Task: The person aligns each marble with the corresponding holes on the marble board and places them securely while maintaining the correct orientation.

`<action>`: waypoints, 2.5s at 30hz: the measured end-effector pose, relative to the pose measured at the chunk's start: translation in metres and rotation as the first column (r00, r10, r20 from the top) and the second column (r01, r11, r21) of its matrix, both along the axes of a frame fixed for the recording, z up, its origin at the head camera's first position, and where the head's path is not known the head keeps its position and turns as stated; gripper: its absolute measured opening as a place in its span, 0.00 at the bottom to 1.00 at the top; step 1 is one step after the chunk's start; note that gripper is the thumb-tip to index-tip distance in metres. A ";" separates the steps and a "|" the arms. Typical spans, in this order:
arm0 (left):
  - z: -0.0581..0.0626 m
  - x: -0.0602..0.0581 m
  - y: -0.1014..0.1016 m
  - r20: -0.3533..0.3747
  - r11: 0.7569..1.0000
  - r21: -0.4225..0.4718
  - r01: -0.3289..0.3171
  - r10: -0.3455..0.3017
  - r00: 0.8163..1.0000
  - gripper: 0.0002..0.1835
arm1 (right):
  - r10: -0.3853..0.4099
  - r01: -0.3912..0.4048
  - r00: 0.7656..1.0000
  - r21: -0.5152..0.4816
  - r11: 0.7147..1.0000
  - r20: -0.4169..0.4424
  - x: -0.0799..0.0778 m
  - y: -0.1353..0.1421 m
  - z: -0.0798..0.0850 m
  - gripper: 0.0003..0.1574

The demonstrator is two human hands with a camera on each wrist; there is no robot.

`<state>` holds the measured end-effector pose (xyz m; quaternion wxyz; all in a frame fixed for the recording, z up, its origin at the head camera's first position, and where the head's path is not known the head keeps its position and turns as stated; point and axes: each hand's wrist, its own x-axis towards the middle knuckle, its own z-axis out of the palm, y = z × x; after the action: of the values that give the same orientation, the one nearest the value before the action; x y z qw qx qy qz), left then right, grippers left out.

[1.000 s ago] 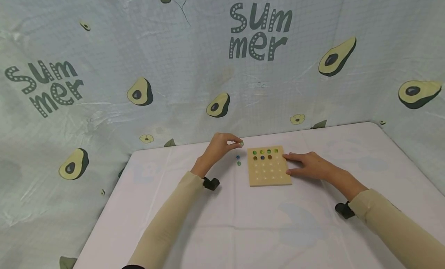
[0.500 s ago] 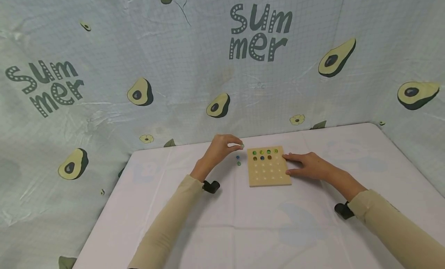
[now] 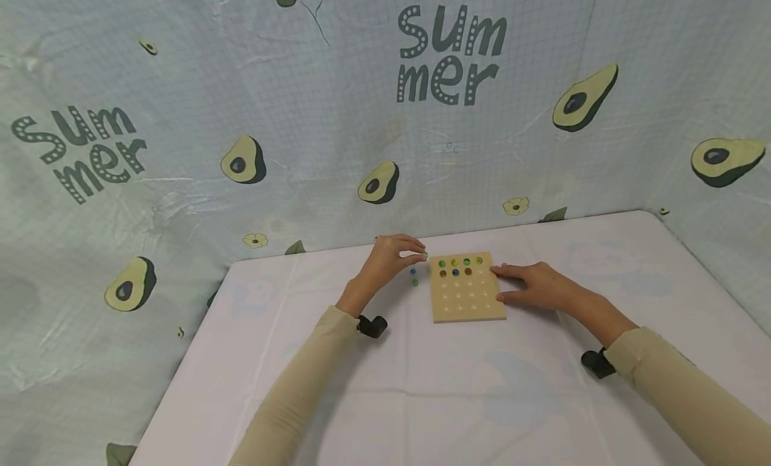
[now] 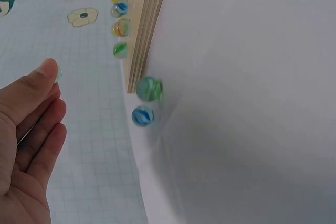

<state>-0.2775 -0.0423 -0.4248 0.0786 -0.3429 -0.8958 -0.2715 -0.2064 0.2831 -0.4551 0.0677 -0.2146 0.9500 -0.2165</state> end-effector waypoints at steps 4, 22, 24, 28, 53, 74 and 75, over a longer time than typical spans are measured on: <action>-0.004 0.002 0.010 0.019 1.000 0.001 0.015 -0.015 1.000 0.11 | 0.001 -0.001 1.000 -0.007 1.000 0.005 -0.001 0.001 -0.002 0.47; -0.010 0.012 0.060 0.068 0.994 -0.073 0.080 -0.076 0.995 0.11 | 0.020 -0.020 1.000 0.008 1.000 -0.009 0.000 0.000 -0.003 0.46; -0.011 0.013 0.063 0.070 0.993 -0.080 0.088 -0.083 0.994 0.10 | 0.018 -0.018 1.000 0.007 1.000 -0.012 0.000 0.001 -0.003 0.46; -0.012 0.014 0.069 0.068 0.991 -0.095 0.095 -0.088 0.994 0.11 | 0.015 -0.015 1.000 0.002 1.000 -0.025 0.000 0.001 -0.003 0.45; -0.024 0.008 0.092 0.038 0.990 -0.132 0.046 -0.042 0.998 0.12 | 0.035 -0.035 0.999 -0.007 0.999 -0.012 -0.004 0.005 -0.001 0.46; -0.021 0.012 0.105 0.013 0.955 -0.295 0.008 -0.005 1.000 0.12 | 0.033 -0.034 0.999 -0.016 0.999 -0.012 -0.004 0.004 -0.002 0.45; -0.021 0.011 0.106 0.003 0.953 -0.301 0.013 -0.013 1.000 0.12 | 0.033 -0.033 0.999 -0.016 0.999 -0.012 -0.003 0.004 -0.002 0.45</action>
<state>-0.2662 0.0634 -0.4456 0.0233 -0.3566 -0.9245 -0.1325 -0.2099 0.2871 -0.4567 0.0640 -0.2321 0.9449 -0.2219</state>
